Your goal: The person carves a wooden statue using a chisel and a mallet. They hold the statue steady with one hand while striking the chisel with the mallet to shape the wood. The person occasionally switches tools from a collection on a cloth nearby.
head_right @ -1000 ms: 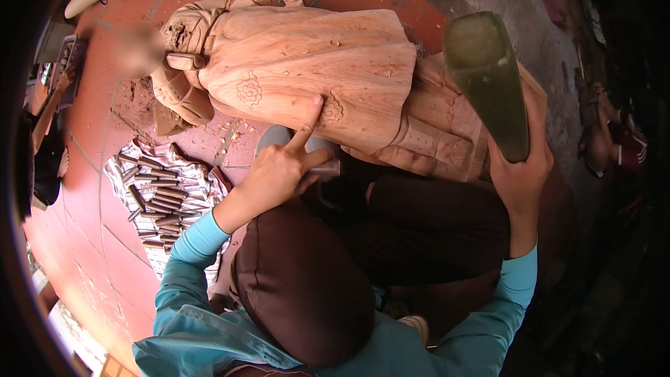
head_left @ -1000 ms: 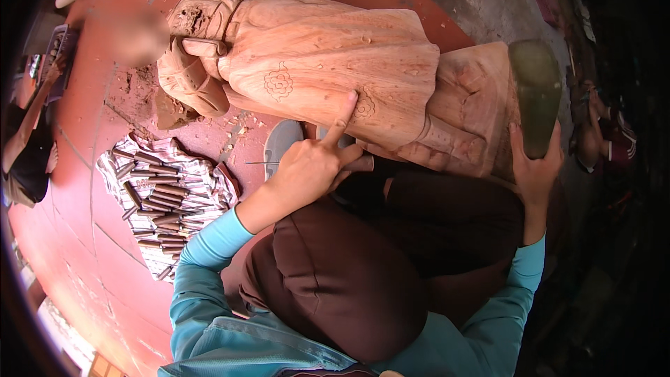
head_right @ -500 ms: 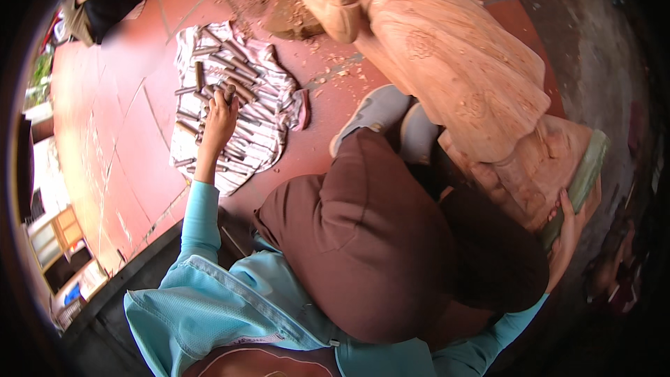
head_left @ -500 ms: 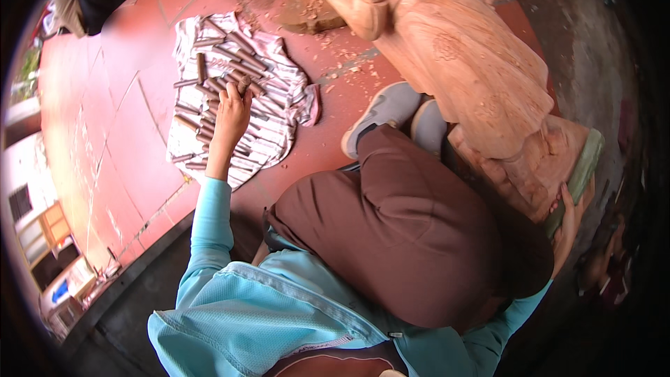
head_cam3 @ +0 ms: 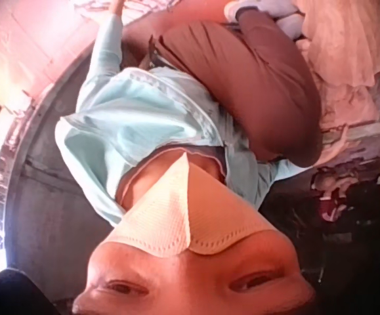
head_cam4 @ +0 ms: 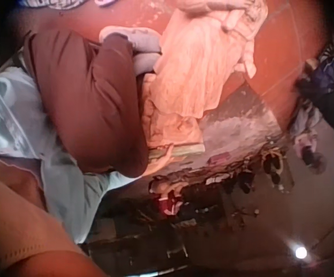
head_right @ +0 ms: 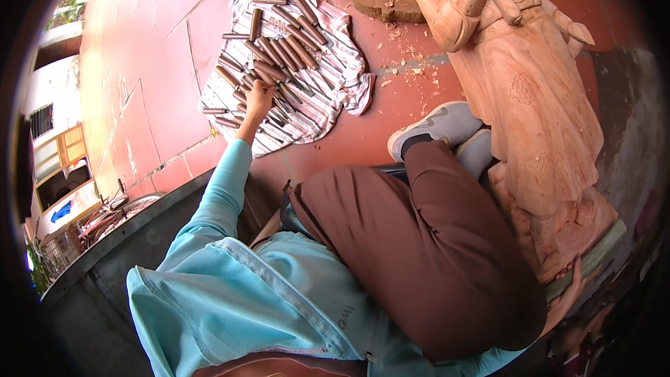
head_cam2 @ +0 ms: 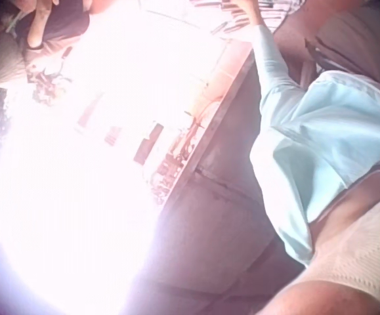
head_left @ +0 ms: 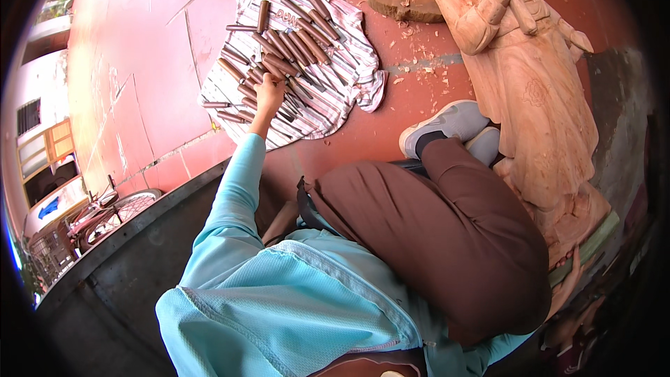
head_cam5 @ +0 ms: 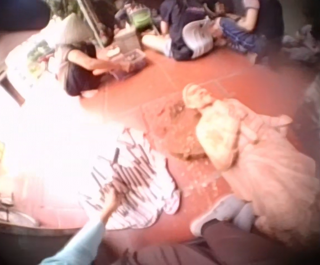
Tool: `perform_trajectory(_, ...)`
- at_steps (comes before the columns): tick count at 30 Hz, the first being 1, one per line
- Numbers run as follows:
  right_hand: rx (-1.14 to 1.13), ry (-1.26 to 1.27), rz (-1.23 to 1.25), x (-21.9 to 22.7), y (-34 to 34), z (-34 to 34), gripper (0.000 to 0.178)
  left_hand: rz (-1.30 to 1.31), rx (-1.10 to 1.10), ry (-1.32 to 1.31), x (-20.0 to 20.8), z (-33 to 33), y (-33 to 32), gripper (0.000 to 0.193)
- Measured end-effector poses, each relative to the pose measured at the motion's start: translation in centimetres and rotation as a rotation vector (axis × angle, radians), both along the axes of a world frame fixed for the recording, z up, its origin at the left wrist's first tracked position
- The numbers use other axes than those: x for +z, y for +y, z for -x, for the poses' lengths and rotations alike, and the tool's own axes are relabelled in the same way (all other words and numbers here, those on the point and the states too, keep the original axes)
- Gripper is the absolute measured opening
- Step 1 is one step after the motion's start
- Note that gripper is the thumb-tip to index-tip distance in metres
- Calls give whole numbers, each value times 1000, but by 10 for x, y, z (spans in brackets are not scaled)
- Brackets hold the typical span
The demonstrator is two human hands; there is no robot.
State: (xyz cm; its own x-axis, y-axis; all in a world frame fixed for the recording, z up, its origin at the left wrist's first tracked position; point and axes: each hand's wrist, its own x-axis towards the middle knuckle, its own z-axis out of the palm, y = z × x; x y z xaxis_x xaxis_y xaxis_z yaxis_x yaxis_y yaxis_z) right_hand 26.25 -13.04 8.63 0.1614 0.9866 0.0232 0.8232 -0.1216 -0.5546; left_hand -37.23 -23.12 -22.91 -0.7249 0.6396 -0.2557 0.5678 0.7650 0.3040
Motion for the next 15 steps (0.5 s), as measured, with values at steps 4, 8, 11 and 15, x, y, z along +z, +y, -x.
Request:
perform_trajectory(4, -164, 150, -10, 0, -6, -2, 49, 57, -6, 160, 34, -37, 42, 39)
perform_trajectory(8, -137, 55, 59, 0, -6, -1, 45, 209, 24, -141, 32, -31, 56, 60)
perform_trajectory(11, -37, -39, 16, -4, -12, -7, 42, 130, 160, -344, 26, -34, 67, 52)
perform_trajectory(15, 73, -87, -6, -13, -6, -42, 38, -204, 419, -578, 6, -22, 55, 39)
